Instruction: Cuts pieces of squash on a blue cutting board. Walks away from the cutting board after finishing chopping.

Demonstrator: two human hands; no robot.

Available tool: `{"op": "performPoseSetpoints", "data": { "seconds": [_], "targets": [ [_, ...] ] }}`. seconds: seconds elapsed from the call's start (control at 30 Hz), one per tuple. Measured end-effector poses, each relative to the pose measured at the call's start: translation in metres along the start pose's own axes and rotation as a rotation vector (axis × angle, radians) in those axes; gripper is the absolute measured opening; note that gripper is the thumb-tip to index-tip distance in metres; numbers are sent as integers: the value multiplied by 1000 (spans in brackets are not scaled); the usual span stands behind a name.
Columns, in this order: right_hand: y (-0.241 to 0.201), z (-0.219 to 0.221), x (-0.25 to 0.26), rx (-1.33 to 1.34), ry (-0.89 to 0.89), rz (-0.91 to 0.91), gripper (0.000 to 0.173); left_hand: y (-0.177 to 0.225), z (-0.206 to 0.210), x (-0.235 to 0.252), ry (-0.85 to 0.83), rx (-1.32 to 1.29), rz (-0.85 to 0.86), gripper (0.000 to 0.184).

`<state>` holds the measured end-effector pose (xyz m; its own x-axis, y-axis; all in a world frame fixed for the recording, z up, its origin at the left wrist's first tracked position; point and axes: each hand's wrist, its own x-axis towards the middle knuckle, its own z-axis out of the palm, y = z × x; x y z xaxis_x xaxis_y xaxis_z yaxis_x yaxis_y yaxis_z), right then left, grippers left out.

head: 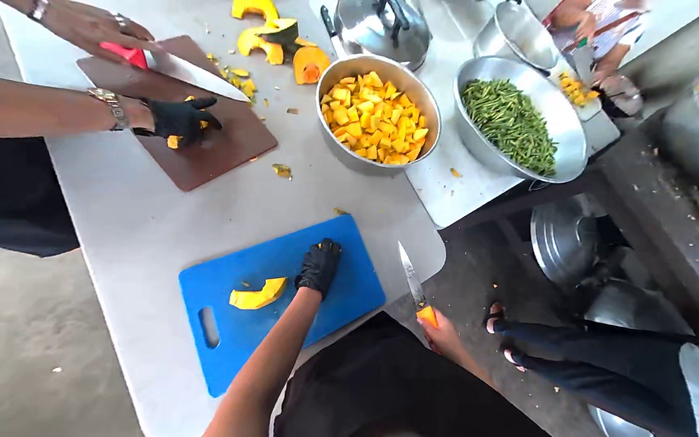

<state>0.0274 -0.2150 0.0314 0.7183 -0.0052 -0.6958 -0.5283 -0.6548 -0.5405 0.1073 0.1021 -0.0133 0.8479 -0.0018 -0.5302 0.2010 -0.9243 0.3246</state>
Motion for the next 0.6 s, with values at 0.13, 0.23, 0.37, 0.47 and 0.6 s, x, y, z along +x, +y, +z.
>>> {"op": "performPoseSetpoints", "data": {
  "seconds": [0.13, 0.23, 0.37, 0.47, 0.6],
  "targets": [
    [-3, -18, 23, -45, -34, -7, 39, 1, -8, -4, 23, -297, -137, 38],
    [-6, -35, 43, -3, -56, -9, 37, 15, -9, -13, 157, -995, -342, 37],
    [-11, -72, 76, 42, -129, -15, 36, 65, -14, -14, 168, -1968, -479, 30],
    [-22, -102, 105, 71, -146, -1, 36, 100, -41, 13, 196, -2144, -435, 22],
    [-36, -141, 139, 88, -111, 10, 36, 141, -112, 73, 345, -2168, -214, 29]
  ]
}}
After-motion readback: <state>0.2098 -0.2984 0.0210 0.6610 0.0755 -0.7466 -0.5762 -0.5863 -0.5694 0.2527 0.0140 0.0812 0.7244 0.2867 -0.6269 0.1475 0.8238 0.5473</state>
